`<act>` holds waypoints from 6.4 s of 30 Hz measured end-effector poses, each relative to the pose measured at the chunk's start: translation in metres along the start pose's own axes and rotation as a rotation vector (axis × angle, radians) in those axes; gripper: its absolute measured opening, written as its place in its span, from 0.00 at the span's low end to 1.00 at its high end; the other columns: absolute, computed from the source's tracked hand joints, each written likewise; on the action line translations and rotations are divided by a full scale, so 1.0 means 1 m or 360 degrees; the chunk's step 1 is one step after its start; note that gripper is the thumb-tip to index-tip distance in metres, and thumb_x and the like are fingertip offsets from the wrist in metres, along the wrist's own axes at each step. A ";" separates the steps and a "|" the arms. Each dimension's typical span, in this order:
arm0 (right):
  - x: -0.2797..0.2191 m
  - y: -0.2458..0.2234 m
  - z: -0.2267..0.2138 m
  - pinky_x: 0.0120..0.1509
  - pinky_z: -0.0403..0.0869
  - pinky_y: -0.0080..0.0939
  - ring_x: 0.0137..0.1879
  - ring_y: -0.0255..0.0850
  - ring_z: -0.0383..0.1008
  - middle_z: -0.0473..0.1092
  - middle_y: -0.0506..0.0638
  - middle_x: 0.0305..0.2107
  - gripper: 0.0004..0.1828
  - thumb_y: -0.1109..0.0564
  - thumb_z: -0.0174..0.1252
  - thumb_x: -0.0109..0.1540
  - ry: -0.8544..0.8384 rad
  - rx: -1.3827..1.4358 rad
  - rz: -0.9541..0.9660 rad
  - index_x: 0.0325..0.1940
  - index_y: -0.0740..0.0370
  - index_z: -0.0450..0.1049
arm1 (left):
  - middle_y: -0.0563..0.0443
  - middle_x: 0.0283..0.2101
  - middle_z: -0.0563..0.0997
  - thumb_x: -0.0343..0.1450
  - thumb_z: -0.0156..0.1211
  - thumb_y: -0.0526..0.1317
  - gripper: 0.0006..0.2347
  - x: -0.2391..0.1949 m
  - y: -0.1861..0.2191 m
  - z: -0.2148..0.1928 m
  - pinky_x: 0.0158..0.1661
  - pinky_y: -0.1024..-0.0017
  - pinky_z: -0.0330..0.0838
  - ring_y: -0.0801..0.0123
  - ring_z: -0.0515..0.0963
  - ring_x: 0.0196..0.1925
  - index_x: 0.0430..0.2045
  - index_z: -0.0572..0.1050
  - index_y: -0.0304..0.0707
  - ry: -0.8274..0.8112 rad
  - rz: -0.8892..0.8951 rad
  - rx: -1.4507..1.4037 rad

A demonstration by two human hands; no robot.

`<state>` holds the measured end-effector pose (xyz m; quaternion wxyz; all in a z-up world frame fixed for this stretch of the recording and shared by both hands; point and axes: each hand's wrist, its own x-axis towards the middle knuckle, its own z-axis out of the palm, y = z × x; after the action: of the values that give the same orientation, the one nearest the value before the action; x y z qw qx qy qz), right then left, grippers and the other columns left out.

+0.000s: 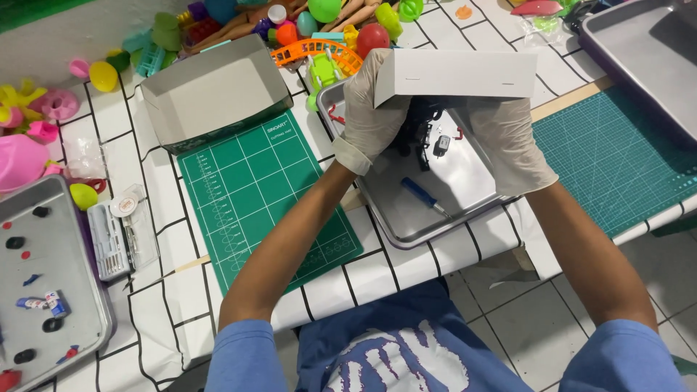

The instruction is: The person unpacks a toy car kit from a box and organizes the parts on a tray. They then assemble the black chassis on a green cutting mat, attaching wheels and a battery pack using a screwdriver and glue.

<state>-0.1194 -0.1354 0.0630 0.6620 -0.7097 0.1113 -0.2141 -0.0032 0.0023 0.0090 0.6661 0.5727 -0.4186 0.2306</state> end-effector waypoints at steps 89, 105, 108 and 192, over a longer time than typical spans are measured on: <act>0.199 0.090 0.144 0.55 0.74 0.35 0.44 0.39 0.78 0.80 0.46 0.38 0.16 0.65 0.51 0.62 -0.0317 -0.1266 -0.0891 0.46 0.58 0.84 | 0.51 0.26 0.78 0.75 0.39 0.58 0.21 -0.049 -0.006 -0.231 0.38 0.64 0.71 0.62 0.78 0.30 0.42 0.73 0.41 0.0590 -0.0900 0.0887; 0.134 0.000 0.197 0.44 0.75 0.45 0.38 0.49 0.76 0.80 0.48 0.40 0.17 0.52 0.53 0.69 -0.1210 -0.1942 -0.0391 0.60 0.41 0.80 | 0.51 0.34 0.82 0.70 0.62 0.36 0.07 -0.126 0.116 -0.230 0.52 0.52 0.71 0.57 0.80 0.39 0.40 0.77 0.49 -0.0594 -0.0432 0.2749; 0.107 0.002 0.201 0.47 0.74 0.43 0.41 0.46 0.76 0.81 0.45 0.42 0.19 0.52 0.51 0.69 -0.1424 -0.2059 -0.0245 0.60 0.39 0.80 | 0.51 0.32 0.79 0.69 0.61 0.33 0.09 -0.159 0.152 -0.219 0.54 0.52 0.70 0.58 0.77 0.39 0.41 0.76 0.48 -0.0621 -0.0371 0.2660; 0.104 0.165 0.302 0.44 0.76 0.45 0.34 0.44 0.77 0.74 0.46 0.29 0.12 0.55 0.44 0.73 -0.1368 -0.1274 -0.1877 0.58 0.48 0.70 | 0.30 0.76 0.51 0.72 0.62 0.42 0.43 -0.179 0.174 -0.269 0.74 0.53 0.47 0.43 0.51 0.77 0.74 0.33 0.32 -0.0208 -0.1599 0.1304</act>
<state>0.1295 0.0723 -0.0934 0.1237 -0.8532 -0.4735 -0.1804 -0.1584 0.3318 -0.0369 0.3937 0.9191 -0.0176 -0.0032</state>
